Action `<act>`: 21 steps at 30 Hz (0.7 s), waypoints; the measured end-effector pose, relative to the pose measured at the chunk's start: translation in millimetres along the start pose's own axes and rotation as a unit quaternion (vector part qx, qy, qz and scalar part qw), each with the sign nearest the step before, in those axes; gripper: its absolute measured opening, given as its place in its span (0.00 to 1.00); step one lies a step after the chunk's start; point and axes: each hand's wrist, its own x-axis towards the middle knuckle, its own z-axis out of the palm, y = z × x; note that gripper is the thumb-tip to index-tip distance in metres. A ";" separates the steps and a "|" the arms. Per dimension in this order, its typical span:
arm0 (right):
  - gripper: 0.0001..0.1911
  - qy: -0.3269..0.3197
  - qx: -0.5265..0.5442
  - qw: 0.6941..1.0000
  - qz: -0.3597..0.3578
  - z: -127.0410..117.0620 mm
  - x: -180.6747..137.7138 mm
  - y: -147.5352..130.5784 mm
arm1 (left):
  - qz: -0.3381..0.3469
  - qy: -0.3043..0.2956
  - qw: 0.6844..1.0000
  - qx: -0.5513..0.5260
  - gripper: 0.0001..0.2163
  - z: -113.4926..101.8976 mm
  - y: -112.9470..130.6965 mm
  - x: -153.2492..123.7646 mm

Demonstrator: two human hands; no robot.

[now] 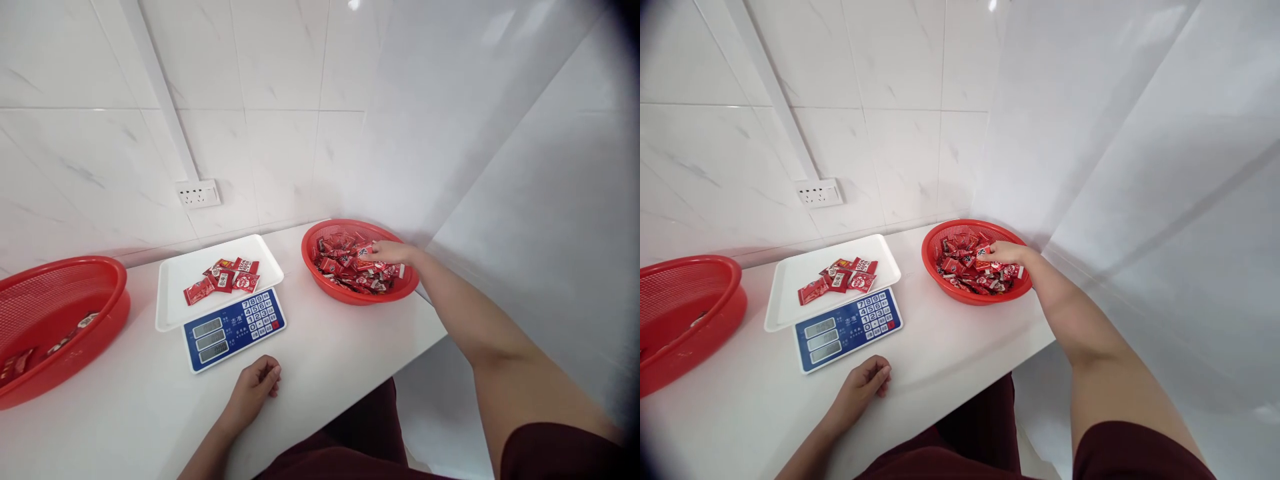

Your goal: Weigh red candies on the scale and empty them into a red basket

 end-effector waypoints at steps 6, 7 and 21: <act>0.22 -0.117 -0.030 0.992 -0.040 3.1 -4.2 -13.6 | -0.006 -0.002 1.000 -0.010 0.14 0.0 0.6 -0.9; 0.21 -0.140 -0.028 0.988 -0.053 3.7 -5.3 -14.8 | -0.005 -0.001 1.000 -0.007 0.14 0.1 0.8 -1.0; 0.48 -0.135 -0.052 0.987 0.065 39.4 12.9 45.2 | 0.001 -0.008 1.000 0.024 0.12 1.2 -1.4 -1.4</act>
